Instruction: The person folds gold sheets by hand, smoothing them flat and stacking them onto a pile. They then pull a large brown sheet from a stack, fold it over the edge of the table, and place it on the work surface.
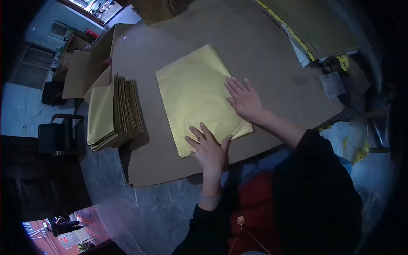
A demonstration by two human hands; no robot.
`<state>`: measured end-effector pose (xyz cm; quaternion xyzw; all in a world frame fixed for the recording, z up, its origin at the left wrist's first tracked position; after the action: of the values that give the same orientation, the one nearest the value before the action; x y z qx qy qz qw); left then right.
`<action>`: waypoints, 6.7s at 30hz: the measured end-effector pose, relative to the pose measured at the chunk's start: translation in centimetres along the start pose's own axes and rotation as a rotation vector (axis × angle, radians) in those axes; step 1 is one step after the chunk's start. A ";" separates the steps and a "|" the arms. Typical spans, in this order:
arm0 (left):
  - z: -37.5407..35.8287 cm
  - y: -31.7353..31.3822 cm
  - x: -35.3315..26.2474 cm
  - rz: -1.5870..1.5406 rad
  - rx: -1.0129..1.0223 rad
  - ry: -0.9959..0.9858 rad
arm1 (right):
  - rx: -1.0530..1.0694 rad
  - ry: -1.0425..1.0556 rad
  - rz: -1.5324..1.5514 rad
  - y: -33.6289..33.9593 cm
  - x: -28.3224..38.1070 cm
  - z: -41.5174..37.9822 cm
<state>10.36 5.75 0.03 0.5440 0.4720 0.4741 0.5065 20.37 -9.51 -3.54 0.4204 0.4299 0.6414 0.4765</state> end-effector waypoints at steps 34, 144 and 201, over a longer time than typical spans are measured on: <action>-1.0 0.5 -6.8 -0.367 -0.339 -0.534 | 0.269 0.188 -0.004 -2.1 -4.0 11.5; -0.6 -2.2 -10.3 -0.087 -0.430 -0.720 | 0.583 0.775 0.255 2.7 0.7 -0.7; -1.5 2.9 8.7 -0.833 0.236 -0.436 | 0.692 0.406 0.563 6.1 -5.5 -3.9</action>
<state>9.87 14.48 3.36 0.4490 0.5830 0.0492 0.6753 16.25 -16.48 0.47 0.5203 0.5715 0.6341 0.0233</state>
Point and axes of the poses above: each hand's wrist, its own z-axis towards the middle knuckle, its own y-axis out of the back of the hand, x = y × z, the point moved 6 cm from there along z, towards the middle knuckle, and after that the axes turned 8 degrees about -y, right-handed, at the moved point
